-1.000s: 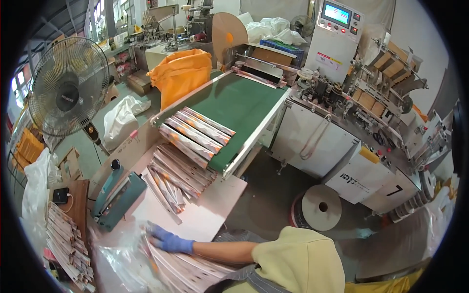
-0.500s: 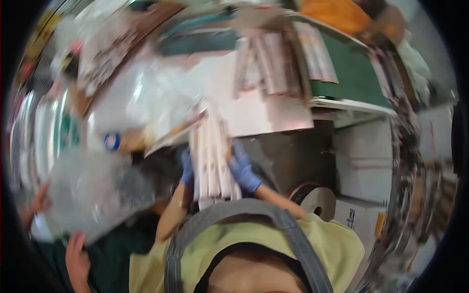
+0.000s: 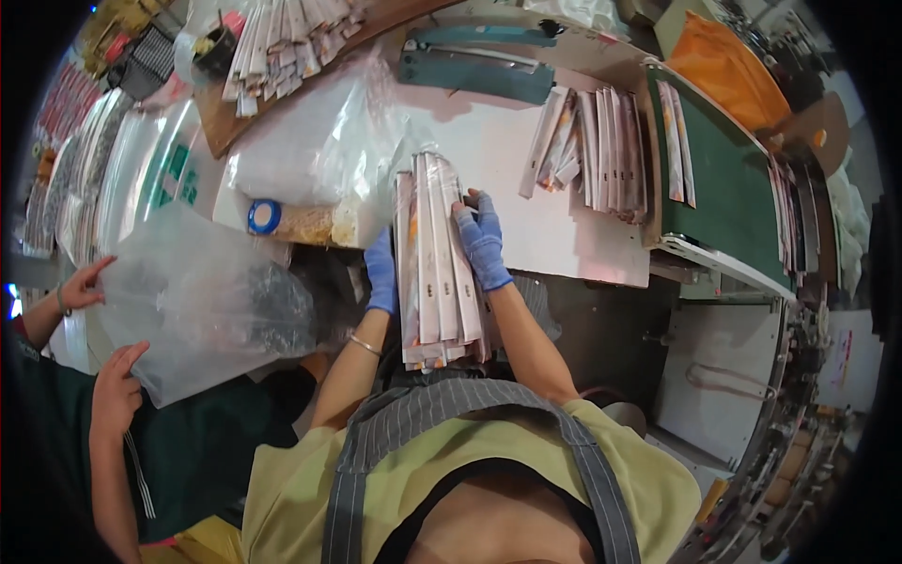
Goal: Packaging bundles of wooden chopsticks into plastic bags and sealing them with a heat sealer.
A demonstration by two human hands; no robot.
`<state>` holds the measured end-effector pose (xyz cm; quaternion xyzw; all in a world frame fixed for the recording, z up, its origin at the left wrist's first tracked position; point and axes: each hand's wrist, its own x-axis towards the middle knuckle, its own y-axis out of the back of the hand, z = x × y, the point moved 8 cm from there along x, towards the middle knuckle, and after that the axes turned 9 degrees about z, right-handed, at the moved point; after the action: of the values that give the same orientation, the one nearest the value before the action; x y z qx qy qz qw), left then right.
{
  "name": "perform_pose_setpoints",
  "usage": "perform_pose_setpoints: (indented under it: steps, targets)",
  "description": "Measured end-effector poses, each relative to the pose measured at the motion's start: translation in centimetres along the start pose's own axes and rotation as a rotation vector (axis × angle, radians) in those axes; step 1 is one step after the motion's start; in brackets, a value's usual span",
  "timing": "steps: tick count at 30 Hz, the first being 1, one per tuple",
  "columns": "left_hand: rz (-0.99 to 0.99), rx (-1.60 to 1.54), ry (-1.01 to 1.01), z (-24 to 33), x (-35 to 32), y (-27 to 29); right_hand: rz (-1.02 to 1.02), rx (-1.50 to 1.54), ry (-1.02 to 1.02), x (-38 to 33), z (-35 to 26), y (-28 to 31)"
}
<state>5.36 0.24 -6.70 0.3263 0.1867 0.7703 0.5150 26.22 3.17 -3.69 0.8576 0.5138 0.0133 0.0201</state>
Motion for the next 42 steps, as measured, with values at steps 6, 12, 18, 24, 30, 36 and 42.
perform_pose_setpoints:
  steps: [6,12,18,24,30,36,42]
  targets:
    - [0.076,-0.553,0.280,-1.0,2.7,-0.9,0.018,-0.562,0.164,4.8,-2.1,-3.0]
    - [0.105,-0.033,0.066,3.3,2.5,0.5,0.123,-0.076,0.145,3.7,-0.8,0.0]
    - [-0.131,-0.103,0.168,5.9,-5.9,0.1,0.113,-0.338,-0.030,-4.7,-0.1,10.0]
    - [-0.535,-0.576,0.154,3.4,-9.8,5.7,0.014,-0.572,-0.085,-15.1,2.7,18.4]
    - [-0.148,0.610,0.311,-34.2,-25.2,-1.1,-0.049,-0.511,-0.414,-13.7,3.2,12.2]
    - [-0.510,-0.040,0.825,-31.9,-24.2,-7.7,-0.032,-0.507,0.164,-8.7,-0.3,8.8]
    - [-0.277,-0.599,1.133,-9.5,-10.2,10.6,0.025,-0.642,0.434,-3.9,-8.0,2.0]
